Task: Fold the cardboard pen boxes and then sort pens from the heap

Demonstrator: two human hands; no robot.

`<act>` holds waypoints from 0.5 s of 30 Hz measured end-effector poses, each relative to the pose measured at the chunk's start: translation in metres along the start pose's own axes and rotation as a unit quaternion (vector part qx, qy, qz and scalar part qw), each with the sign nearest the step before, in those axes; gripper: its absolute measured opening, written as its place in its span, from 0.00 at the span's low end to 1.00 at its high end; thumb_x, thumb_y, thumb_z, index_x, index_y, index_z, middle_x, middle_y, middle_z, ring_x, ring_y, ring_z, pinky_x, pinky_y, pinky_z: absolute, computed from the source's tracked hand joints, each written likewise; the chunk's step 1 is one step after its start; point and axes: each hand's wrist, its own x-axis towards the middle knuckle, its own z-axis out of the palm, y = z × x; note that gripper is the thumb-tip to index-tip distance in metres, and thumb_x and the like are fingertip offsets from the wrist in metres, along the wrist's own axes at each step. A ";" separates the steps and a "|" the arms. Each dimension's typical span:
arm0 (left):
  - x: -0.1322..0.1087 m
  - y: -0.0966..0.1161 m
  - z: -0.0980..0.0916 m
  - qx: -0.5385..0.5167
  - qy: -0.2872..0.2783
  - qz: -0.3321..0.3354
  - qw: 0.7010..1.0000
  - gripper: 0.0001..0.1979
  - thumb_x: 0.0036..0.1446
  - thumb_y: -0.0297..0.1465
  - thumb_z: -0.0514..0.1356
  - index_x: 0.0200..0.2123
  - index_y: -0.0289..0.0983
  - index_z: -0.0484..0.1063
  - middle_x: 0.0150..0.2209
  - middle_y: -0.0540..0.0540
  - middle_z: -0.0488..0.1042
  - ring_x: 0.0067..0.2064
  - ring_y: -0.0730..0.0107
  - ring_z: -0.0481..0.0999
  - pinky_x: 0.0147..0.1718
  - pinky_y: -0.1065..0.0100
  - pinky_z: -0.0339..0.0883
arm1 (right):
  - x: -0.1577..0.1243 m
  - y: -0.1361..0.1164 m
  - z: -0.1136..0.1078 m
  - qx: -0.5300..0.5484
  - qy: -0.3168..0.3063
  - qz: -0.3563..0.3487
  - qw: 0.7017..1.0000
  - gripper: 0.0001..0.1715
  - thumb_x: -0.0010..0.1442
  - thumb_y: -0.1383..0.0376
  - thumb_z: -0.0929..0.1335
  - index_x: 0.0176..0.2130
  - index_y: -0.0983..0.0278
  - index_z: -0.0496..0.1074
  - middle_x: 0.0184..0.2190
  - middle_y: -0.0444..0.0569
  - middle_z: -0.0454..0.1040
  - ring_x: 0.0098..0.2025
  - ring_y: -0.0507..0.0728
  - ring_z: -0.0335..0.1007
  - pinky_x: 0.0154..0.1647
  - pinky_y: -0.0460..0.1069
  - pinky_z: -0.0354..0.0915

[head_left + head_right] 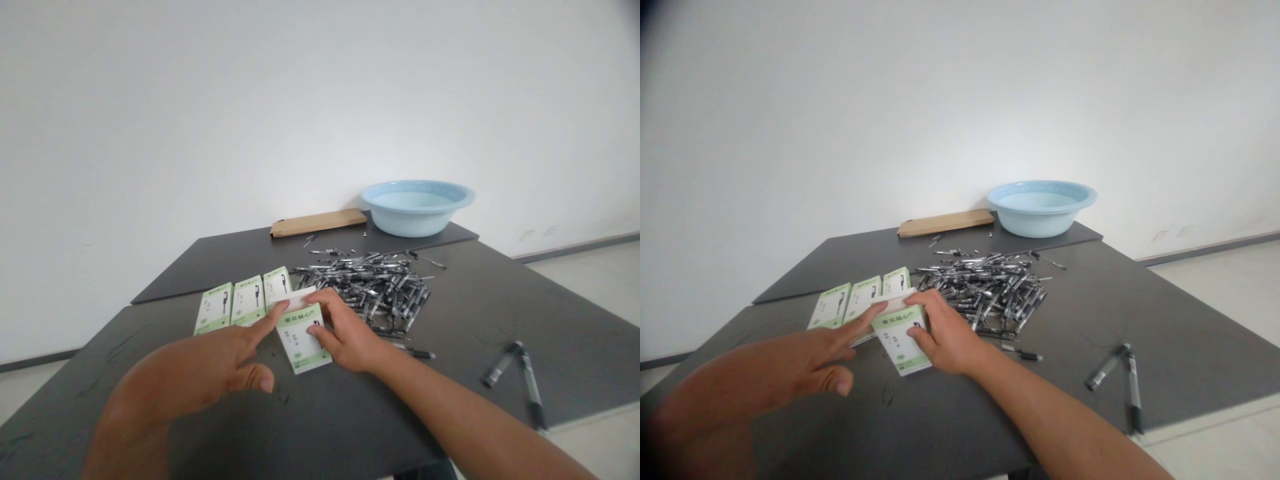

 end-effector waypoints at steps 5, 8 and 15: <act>-0.006 -0.007 -0.001 -0.034 -0.011 -0.005 0.999 0.48 0.55 0.60 0.50 0.68 0.44 0.30 0.67 0.43 0.43 0.64 0.45 0.52 0.58 0.53 0.54 | -0.002 0.005 0.002 0.013 0.003 0.024 1.000 0.25 0.58 0.72 0.65 0.53 0.60 0.54 0.50 0.53 0.62 0.51 0.59 0.62 0.52 0.56 0.61; -0.010 -0.008 -0.001 -0.037 0.000 -0.004 0.999 0.48 0.54 0.60 0.51 0.68 0.45 0.32 0.68 0.43 0.41 0.65 0.44 0.51 0.58 0.53 0.53 | -0.003 0.007 0.003 0.020 0.005 0.027 0.999 0.24 0.59 0.72 0.64 0.52 0.59 0.55 0.49 0.52 0.62 0.48 0.58 0.64 0.50 0.55 0.62; -0.010 -0.006 0.001 -0.045 -0.013 -0.017 0.999 0.51 0.54 0.61 0.50 0.68 0.42 0.28 0.68 0.41 0.41 0.64 0.45 0.54 0.57 0.54 0.55 | -0.004 0.009 0.003 0.083 -0.011 0.035 0.996 0.24 0.60 0.73 0.63 0.53 0.59 0.51 0.44 0.50 0.65 0.41 0.55 0.68 0.42 0.51 0.66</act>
